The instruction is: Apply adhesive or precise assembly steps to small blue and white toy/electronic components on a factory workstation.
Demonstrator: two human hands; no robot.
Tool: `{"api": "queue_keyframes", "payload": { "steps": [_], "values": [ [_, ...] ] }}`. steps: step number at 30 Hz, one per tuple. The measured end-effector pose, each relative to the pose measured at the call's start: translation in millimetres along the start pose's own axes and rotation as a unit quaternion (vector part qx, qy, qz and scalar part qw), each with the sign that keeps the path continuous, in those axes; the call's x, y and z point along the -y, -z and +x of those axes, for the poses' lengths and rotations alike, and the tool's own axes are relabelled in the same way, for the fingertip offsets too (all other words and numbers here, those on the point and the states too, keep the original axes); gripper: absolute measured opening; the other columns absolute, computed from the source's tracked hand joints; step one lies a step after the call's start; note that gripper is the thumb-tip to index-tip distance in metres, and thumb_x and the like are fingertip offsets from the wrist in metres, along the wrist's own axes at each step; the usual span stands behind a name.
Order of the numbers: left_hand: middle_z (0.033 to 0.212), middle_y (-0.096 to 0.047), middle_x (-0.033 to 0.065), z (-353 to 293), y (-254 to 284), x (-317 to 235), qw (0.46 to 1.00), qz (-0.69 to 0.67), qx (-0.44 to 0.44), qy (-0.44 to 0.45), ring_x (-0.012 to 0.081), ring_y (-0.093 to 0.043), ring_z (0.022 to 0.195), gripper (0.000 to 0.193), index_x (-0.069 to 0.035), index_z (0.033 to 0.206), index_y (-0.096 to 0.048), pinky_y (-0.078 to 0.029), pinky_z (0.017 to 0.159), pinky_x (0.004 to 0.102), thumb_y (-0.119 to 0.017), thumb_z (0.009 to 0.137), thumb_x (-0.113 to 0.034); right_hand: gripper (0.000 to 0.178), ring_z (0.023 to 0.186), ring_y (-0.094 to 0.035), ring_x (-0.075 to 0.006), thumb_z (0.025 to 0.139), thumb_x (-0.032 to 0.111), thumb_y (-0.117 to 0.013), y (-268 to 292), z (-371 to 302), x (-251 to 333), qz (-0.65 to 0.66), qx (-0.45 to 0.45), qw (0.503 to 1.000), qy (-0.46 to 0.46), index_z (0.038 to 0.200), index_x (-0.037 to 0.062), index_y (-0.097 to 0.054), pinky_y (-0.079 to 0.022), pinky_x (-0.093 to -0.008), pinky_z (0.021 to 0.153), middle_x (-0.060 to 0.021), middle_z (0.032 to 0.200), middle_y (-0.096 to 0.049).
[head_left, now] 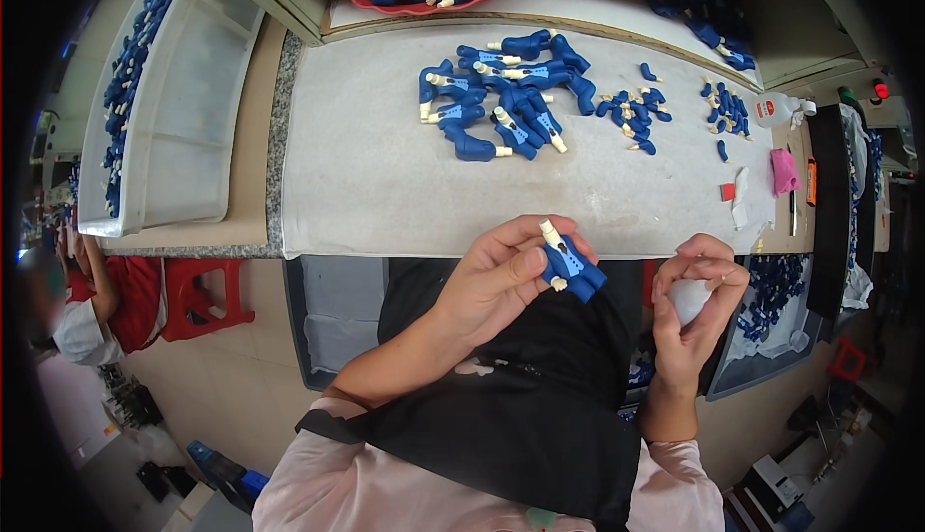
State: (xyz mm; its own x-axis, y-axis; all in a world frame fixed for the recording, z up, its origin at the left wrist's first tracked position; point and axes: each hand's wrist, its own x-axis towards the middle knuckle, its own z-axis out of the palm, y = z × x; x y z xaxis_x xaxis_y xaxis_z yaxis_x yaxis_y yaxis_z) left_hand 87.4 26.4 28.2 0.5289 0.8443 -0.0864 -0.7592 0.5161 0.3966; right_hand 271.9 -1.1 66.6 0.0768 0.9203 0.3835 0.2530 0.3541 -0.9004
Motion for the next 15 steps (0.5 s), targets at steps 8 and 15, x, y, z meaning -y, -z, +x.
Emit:
{"api": "queue_keyframes", "payload": {
  "steps": [8, 15],
  "values": [
    [0.098, -0.055, 0.0132, 1.5, -4.4, 2.5, 1.000, 0.025, 0.011, 0.008, 0.0280, -0.052, 0.097, 0.030, -0.004, 0.106, -0.050, -0.043, 0.082, 0.0365, -0.055, 0.081, -0.021, 0.036, 0.061, -0.045, -0.0143, 0.063, -0.001, -0.048, 5.9, -5.8, 1.0, 0.152, -0.047, 0.984, -0.078, 0.094, 0.0053, -0.031, -0.038, -0.0232, 0.053, -0.0154, 0.097, -0.038],
    [0.097, -0.055, 0.0133, 2.8, -9.6, 5.7, 0.997, 0.072, -0.018, -0.008, 0.0248, -0.053, 0.096, 0.029, -0.003, 0.105, -0.049, -0.043, 0.082, 0.0337, -0.055, 0.081, -0.020, 0.040, 0.066, -0.048, -0.0129, 0.063, -0.003, -0.066, -6.6, -12.5, 9.7, 0.104, 0.036, 0.991, -0.071, 0.094, 0.0041, -0.042, -0.040, -0.0226, 0.054, -0.0119, 0.084, -0.050]
  ]
}}
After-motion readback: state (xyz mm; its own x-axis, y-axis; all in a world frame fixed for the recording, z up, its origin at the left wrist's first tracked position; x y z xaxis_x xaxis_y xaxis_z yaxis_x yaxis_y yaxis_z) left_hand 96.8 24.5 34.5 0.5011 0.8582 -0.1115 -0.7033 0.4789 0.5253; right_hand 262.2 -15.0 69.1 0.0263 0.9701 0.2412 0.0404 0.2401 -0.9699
